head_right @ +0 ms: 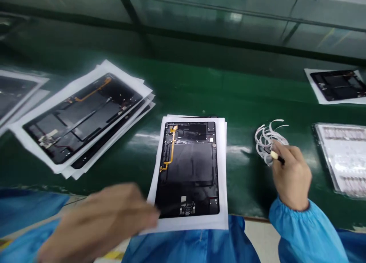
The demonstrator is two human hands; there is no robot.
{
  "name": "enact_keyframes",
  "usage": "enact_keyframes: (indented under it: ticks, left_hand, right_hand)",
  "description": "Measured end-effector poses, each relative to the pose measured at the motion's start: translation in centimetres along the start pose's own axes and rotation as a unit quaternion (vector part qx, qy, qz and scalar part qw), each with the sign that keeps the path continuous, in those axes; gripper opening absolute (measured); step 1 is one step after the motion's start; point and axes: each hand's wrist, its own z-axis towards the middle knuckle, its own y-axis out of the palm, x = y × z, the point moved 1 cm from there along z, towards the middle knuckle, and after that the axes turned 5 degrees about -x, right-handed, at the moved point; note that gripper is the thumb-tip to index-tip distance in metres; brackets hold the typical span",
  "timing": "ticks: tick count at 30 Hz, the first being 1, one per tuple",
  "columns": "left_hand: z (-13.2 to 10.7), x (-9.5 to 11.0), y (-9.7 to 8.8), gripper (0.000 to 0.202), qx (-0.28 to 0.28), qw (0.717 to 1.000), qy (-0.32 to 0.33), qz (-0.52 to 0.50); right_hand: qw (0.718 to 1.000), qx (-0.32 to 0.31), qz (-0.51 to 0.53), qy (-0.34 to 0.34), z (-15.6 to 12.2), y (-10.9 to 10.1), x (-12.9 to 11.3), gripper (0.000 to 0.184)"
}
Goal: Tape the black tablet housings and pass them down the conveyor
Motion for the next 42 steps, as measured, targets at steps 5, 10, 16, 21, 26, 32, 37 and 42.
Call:
enact_keyframes:
  ticks: [5,10,16,21,26,32,37,42]
  left_hand:
    - [9.9,-4.9,-0.3,0.002,-0.045,0.995,0.063,0.063]
    - [11.9,-8.1,1.8,0.007,-0.083,0.992,0.013,0.095]
    - [11.6,-8.5,2.1,0.007,-0.092,0.986,0.007,0.140]
    - [11.8,-8.8,2.1,0.009,-0.095,0.985,0.003,0.142]
    - [11.7,-8.9,2.3,0.009,-0.095,0.984,0.013,0.150]
    - [11.7,-9.0,2.4,0.010,-0.089,0.983,0.018,0.162]
    - [11.7,-9.0,2.4,0.012,-0.087,0.982,0.021,0.166]
    - [11.8,-9.0,2.3,0.011,-0.087,0.984,0.016,0.152]
  right_hand:
    - [0.999,0.037,0.009,-0.014,-2.7,0.5,-4.1,0.044]
    - [0.954,-0.130,0.184,-0.200,-6.1,2.8,-10.3,0.040]
    - [0.919,-0.144,0.240,-0.277,-7.9,3.6,-11.0,0.033]
    - [0.908,-0.163,0.233,-0.307,-8.7,3.4,-10.8,0.029]
    - [0.911,-0.177,0.157,-0.338,-8.4,2.9,-11.3,0.032]
    - [0.904,-0.196,0.112,-0.364,-7.7,2.5,-11.7,0.034]
    - [0.904,-0.199,0.103,-0.364,-7.7,2.5,-11.8,0.038]
    - [0.904,-0.196,0.093,-0.368,-7.6,2.5,-12.0,0.039]
